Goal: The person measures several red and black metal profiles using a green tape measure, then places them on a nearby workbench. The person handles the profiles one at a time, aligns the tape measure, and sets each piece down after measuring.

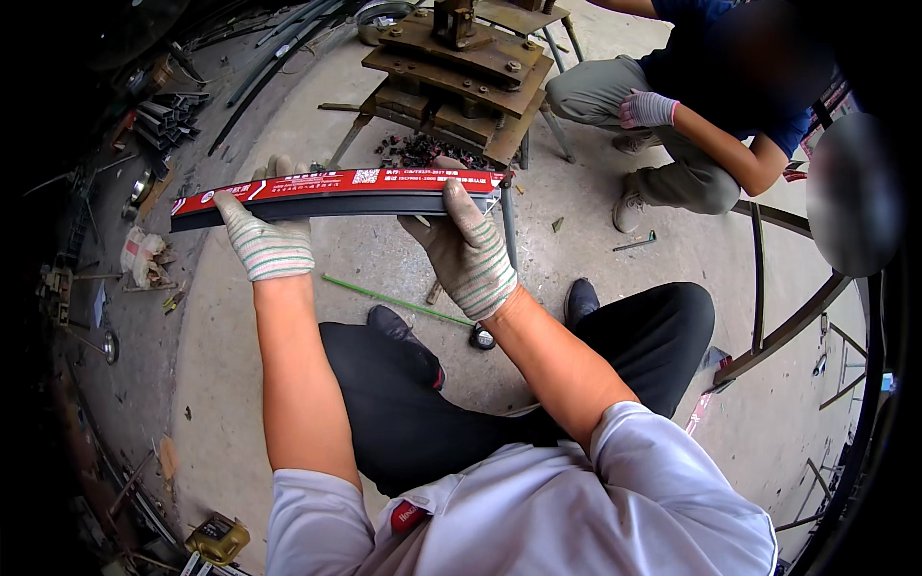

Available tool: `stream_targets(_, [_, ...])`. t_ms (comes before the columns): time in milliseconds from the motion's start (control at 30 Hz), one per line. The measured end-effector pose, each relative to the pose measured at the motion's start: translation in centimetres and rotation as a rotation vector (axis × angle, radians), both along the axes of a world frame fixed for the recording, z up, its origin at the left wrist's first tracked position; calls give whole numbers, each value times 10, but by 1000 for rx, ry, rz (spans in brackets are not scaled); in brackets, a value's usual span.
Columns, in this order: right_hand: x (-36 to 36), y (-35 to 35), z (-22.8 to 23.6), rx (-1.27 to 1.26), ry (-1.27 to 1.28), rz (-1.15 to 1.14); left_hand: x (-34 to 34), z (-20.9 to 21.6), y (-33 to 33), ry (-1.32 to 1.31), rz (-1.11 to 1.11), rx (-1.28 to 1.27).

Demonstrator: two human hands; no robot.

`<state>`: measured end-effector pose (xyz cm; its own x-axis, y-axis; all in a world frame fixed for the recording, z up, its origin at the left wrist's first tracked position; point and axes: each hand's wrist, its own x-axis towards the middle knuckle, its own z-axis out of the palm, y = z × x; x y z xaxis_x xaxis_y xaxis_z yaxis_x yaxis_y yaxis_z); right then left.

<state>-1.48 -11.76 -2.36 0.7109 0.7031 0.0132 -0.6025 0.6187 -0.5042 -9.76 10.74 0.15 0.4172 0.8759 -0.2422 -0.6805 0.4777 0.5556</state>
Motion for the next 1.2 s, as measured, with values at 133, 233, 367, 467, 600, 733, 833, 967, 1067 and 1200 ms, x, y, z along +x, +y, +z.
stream_targets(133, [20, -9, 6, -64, -28, -79, 5, 4, -19, 85, -17, -69])
stream_targets(233, [27, -11, 7, -102, -52, -93, -7, -6, -3, 73, -45, -88])
stream_targets(367, [40, -9, -12, -86, -37, -84, -25, -21, 22, 126, 34, -78])
stream_targets(467, [61, -20, -37, -4, 63, -69, -32, -26, 30, 136, 89, 37])
stream_targets(600, [83, -40, -63, 78, 170, -113, -23, -17, 20, 167, 100, 120])
stream_targets(733, [115, -63, -79, 79, 235, -150, -3, -17, 21, 189, -49, 85])
stream_targets(833, [135, -69, -40, 93, 210, -275, 8, -30, 10, 362, -144, -30])
stream_targets(967, [167, -70, 15, 186, -76, -250, -9, -42, 34, 893, -169, 151])
stream_targets(1067, [147, -50, 37, -160, -267, -427, -13, -39, 30, 895, -206, 386])
stream_targets(1200, [128, -32, 5, -598, -652, -392, -13, -28, 14, 863, -288, 499])
